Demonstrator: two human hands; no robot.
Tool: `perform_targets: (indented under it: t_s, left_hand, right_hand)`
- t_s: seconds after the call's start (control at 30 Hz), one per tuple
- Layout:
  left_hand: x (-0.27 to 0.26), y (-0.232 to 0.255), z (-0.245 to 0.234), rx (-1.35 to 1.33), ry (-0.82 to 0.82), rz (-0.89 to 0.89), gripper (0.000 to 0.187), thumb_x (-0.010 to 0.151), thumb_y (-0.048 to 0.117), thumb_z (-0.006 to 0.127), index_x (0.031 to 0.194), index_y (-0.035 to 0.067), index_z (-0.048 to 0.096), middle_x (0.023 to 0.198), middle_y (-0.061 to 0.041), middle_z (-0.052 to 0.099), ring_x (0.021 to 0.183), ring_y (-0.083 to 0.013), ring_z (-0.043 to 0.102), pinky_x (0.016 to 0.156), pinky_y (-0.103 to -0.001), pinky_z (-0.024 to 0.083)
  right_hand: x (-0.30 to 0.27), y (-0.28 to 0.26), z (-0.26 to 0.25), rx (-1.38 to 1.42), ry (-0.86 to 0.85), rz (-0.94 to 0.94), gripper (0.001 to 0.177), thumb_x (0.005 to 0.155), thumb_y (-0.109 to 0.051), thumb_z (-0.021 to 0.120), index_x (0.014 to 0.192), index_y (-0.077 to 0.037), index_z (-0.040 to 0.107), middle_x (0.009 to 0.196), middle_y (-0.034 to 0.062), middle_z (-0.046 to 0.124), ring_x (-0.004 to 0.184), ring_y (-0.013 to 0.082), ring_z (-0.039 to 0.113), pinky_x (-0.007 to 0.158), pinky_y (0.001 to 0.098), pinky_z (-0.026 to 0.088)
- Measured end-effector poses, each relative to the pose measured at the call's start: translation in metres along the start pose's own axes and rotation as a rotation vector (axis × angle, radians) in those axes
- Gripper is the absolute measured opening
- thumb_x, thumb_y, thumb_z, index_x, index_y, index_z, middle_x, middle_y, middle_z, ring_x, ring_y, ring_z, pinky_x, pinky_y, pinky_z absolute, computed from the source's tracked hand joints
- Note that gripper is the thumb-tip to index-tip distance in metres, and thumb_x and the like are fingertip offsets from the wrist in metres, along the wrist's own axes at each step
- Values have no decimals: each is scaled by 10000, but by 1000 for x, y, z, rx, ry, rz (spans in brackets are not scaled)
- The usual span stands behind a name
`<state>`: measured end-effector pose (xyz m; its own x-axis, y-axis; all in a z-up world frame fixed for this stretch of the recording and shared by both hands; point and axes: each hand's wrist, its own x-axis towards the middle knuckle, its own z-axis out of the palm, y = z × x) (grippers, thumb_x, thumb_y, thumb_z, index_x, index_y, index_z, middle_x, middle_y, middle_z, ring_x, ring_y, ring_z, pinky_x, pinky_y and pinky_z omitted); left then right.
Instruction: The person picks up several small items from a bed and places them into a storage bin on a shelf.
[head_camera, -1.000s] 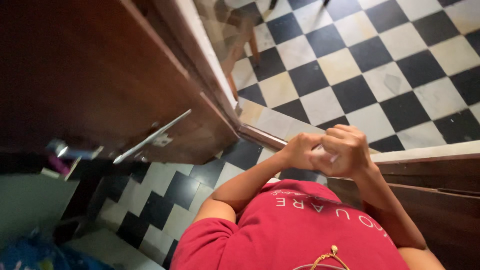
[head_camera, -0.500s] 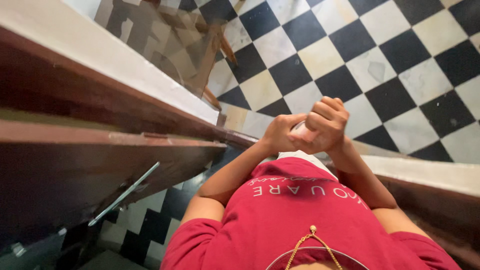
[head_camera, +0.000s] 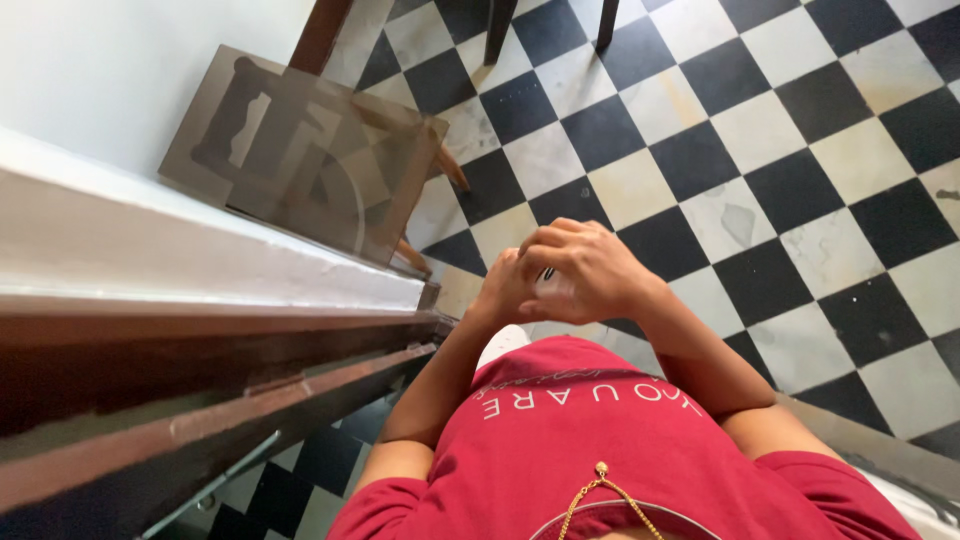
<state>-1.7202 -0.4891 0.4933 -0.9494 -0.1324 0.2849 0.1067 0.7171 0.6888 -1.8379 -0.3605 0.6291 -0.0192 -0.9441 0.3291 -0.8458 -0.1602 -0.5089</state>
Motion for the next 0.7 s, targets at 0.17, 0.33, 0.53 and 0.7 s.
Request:
perform_targets:
  t_s: [0.17,0.33,0.53,0.7]
  left_hand:
    - [35,-31,-13,-38,-38,-55,362,729,326,798,920,53,658,920,-163,707,877,-397,683,714,-475,537]
    - [102,-82,-46,-70,-39,104,405,641,329,800,878,45,636,864,-151,687,837,-358,678,693,-448,531]
    - [185,-148,-89,-117,-8,154,374,661,326,788,869,68,614,807,-127,680,767,-317,693,688,-424,530]
    - [228,-171,-127,10,138,281,428,651,275,740,1038,98,689,893,-110,702,813,-328,695,705,-452,495]
  right_hand:
    - [36,30,-6,29,-24,22,430,766,-458,839,967,-101,711,1054,57,703,917,260,657,739,405,518]
    - [94,69,-14,-49,16,68,416,756,-379,817,992,-57,701,1020,93,692,894,283,656,729,414,523]
    - [169,140,-21,-111,128,57,241,788,-302,765,918,-110,697,954,37,725,835,244,688,704,385,529]
    - [209,192,-7,-3,512,-76,380,784,-443,780,957,-117,691,1027,82,718,877,219,695,745,369,545]
